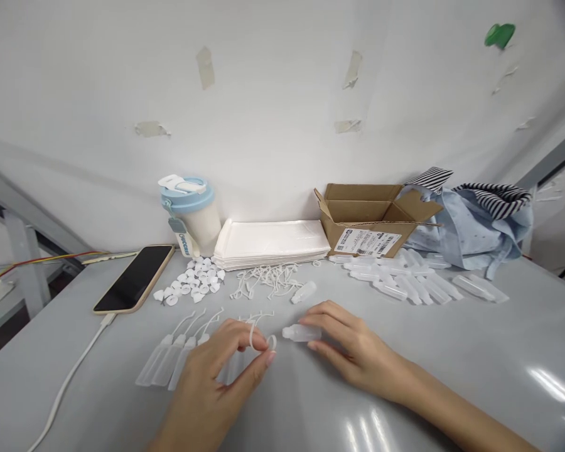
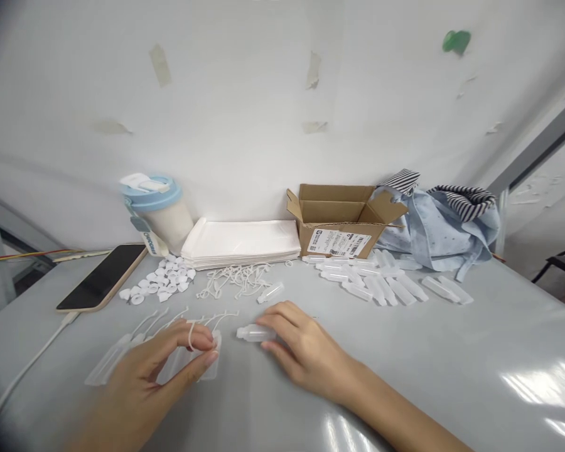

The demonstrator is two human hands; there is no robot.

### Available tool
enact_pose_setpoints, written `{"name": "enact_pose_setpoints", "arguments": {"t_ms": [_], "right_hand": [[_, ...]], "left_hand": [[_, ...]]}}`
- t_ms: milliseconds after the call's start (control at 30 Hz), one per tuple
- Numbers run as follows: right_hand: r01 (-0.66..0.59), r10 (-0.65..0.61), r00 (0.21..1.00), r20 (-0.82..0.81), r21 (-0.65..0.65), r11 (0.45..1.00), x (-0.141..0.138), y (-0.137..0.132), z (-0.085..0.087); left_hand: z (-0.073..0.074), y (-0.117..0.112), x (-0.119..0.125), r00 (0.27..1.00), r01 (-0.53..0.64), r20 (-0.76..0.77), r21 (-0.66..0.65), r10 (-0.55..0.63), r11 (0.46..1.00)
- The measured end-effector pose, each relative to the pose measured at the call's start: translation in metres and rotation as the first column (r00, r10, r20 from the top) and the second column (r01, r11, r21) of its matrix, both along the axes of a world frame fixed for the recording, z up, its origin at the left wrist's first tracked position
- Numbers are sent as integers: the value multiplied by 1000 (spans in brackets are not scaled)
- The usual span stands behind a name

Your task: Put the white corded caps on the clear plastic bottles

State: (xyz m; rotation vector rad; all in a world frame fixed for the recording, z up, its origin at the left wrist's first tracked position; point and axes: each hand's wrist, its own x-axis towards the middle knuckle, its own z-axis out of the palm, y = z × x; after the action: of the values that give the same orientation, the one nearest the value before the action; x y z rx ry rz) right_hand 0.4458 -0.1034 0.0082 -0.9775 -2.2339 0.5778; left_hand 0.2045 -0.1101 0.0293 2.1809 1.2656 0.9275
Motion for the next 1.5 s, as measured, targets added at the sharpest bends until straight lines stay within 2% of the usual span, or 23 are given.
{"name": "enact_pose_setpoints", "arguments": {"t_ms": [133, 267, 433, 567, 667, 767, 833, 933, 1067, 1167, 1300, 1500], "right_hand": [[-37, 32, 992, -122, -36, 999, -5, -10, 8], [-62, 56, 987, -153, -38, 997, -9, -15, 10], [-73, 73, 992, -106, 6, 997, -11, -19, 6], [-35, 34, 999, 7, 154, 987, -12, -22, 5], [-33, 17, 998, 63, 267, 963, -14, -25, 7], [-35, 15, 997, 70, 302, 953, -17, -29, 8], [-41, 23, 998, 66, 289, 956, -18, -32, 7], [-78, 65, 995, 76, 194, 978, -20, -35, 6], [-79, 79, 997, 9, 66, 995, -22, -36, 5], [-127, 127, 991, -41, 13, 992, -24, -35, 5], [-135, 133, 986, -104, -19, 991, -24, -34, 5], [-29, 22, 988, -154, -39, 999, -24, -37, 5]], "left_hand": [[0, -5, 5, 997, -7, 76, -129, 17, 992], [1, -7, 5, 995, 16, 96, -227, 6, 974], [4, -4, 4, 990, 109, 108, -186, -90, 976], [4, -4, 5, 979, 166, 147, -168, -142, 972], [0, -6, 7, 977, 166, 157, -155, -141, 974], [-4, -8, 8, 978, 151, 162, -110, -132, 982], [-7, -8, 10, 976, 153, 171, -108, -133, 982], [-8, -9, 12, 973, 156, 188, -104, -135, 982], [-6, -11, 13, 980, 143, 141, -28, -137, 989], [-5, -13, 13, 982, 130, 135, 11, -130, 992], [-5, -14, 12, 975, 162, 169, -73, -148, 984], [-7, -12, 11, 982, 147, 140, -119, -130, 982]]}}
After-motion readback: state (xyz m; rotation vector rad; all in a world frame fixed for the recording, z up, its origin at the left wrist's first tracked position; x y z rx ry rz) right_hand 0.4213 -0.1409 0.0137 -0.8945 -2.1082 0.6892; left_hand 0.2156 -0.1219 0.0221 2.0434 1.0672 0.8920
